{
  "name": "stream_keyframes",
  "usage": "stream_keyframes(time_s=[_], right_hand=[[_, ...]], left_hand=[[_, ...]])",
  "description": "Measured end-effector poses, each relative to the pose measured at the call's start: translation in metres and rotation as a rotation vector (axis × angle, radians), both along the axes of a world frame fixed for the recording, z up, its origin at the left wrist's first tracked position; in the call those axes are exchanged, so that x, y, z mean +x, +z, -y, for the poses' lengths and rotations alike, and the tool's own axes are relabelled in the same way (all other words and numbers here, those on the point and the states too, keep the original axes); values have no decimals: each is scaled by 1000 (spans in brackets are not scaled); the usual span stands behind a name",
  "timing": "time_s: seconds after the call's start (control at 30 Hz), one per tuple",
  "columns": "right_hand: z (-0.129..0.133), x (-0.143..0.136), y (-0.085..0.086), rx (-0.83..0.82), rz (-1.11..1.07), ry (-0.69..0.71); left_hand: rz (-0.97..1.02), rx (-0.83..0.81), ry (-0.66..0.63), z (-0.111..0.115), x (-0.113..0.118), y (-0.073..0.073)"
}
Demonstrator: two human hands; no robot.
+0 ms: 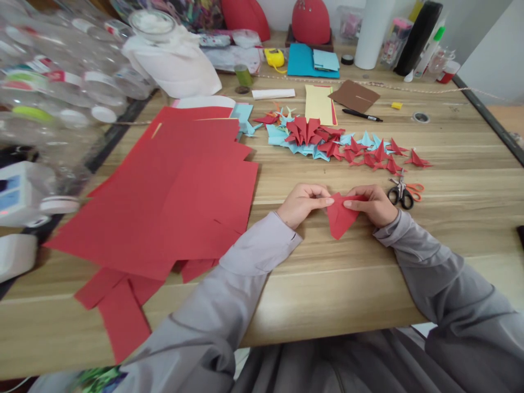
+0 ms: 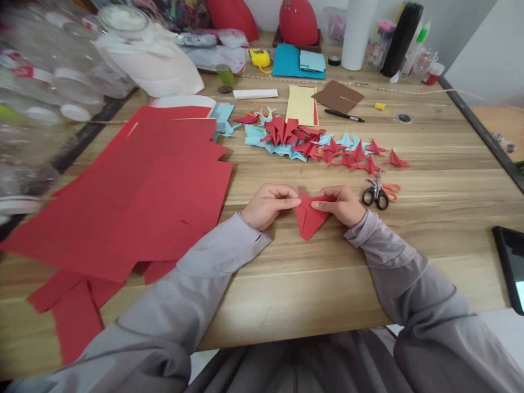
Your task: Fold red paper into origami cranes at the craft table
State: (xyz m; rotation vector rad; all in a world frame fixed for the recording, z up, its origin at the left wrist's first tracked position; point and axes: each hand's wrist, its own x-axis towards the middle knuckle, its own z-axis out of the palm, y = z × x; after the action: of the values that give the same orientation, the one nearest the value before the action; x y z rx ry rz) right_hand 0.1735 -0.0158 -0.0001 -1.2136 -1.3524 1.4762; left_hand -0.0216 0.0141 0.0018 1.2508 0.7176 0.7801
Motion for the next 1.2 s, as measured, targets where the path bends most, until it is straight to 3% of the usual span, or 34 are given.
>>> stream_keyframes(time_s=[0.27, 0.53, 0.77, 0.97, 1.2], right_hand=[[3, -6, 10, 128, 143, -8], [4, -7, 6, 264, 257, 49], [5, -11, 8, 251, 271, 86], [5, -10, 5, 152, 163, -9], [5, -10, 5, 140, 148, -73]], left_hand=[[-39, 107, -50, 3, 1, 3], [-100, 122, -41, 1, 2, 1], [-156, 210, -2, 5, 5, 1], [-110, 204, 110, 5, 6, -2], [-124, 195, 73, 6, 6, -2]])
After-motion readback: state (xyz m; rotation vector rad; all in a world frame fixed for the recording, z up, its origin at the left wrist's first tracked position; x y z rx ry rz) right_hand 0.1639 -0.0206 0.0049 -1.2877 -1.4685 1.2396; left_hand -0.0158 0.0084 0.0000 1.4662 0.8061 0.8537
